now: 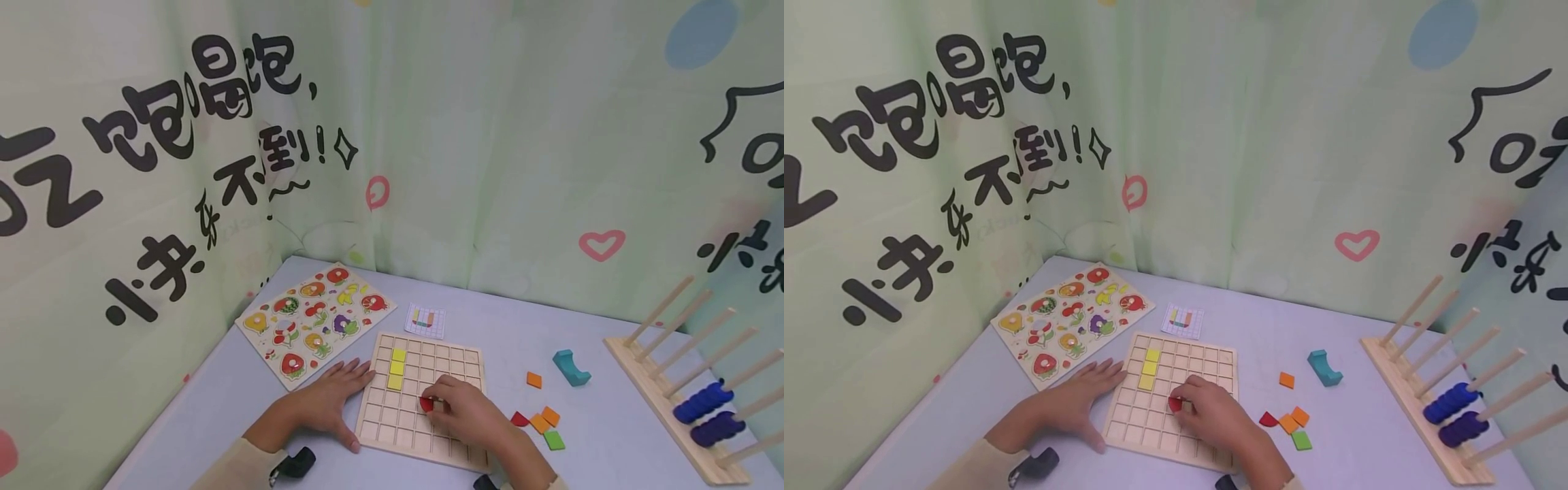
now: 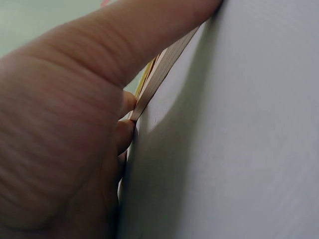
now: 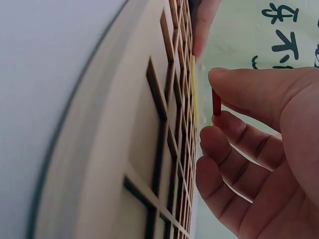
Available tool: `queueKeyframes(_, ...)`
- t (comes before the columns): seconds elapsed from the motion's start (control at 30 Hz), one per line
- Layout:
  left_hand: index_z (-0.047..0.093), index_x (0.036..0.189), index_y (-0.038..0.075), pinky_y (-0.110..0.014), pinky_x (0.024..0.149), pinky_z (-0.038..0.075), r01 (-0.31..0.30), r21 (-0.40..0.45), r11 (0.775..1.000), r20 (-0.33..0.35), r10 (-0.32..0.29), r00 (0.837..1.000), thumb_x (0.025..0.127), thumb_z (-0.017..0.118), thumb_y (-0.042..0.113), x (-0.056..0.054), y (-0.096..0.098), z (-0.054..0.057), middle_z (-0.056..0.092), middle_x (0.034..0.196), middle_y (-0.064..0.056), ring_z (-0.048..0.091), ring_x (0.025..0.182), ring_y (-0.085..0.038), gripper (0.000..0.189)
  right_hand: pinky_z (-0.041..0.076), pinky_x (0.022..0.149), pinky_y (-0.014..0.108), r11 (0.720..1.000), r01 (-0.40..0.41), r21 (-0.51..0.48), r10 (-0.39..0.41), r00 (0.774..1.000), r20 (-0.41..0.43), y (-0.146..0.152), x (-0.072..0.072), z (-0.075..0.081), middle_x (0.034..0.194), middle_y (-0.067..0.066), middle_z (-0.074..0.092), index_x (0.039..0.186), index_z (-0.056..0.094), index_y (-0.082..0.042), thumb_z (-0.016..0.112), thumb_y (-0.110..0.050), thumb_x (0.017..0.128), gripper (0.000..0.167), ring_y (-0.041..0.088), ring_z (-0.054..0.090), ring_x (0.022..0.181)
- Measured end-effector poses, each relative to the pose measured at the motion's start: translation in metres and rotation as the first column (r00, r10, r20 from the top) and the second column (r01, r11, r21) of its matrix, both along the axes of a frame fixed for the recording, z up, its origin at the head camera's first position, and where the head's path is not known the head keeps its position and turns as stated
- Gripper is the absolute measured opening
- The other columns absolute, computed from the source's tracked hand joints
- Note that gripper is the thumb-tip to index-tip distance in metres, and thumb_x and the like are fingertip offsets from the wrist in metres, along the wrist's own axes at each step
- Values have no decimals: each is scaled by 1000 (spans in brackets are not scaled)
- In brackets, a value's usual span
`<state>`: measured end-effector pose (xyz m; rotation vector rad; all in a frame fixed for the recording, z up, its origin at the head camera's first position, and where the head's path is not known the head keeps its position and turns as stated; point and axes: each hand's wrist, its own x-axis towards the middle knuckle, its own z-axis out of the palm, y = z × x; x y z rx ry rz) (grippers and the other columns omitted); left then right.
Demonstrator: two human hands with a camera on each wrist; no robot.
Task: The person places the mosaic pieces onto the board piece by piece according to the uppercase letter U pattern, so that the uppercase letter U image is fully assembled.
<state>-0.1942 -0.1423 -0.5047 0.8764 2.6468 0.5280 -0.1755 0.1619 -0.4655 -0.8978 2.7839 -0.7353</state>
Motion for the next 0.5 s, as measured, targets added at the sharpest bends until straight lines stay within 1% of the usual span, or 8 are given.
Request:
queueKeyframes(0.13,23,156,22,-46,118,2,-6,0,1000,8,6,1000,55,72,81,0,0,0,13,162,6,1,148,-18,126,45,67,24,1000,-17,7,17,1000,4,-6,0,-3,96,-16,54,111,69,-19,72,-22,88,23,5,48,77)
queueKeyframes(0.3,22,156,22,-47,118,3,5,-8,1000,-8,-5,1000,55,69,83,0,-2,-3,11,162,7,1,148,-18,127,45,68,24,999,-37,-11,37,999,-5,-13,-3,-6,95,-16,55,110,70,-19,72,-22,87,23,4,48,77)
queueKeyframes(0.37,21,157,23,-46,118,3,11,-12,1000,-16,-11,1000,55,68,84,-1,-2,-4,10,162,8,0,148,-18,127,45,68,24,999,-38,-14,38,999,-8,-16,-4,-6,95,-16,56,109,70,-19,73,-22,87,22,4,48,76)
queueKeyframes(0.5,21,157,24,-46,118,2,9,-7,1000,-11,-9,1000,55,67,85,-3,-2,-5,10,162,9,0,148,-17,127,45,67,25,999,-30,-12,29,1000,-11,-23,-6,-5,94,-15,57,108,70,-18,73,-22,87,22,5,49,76)
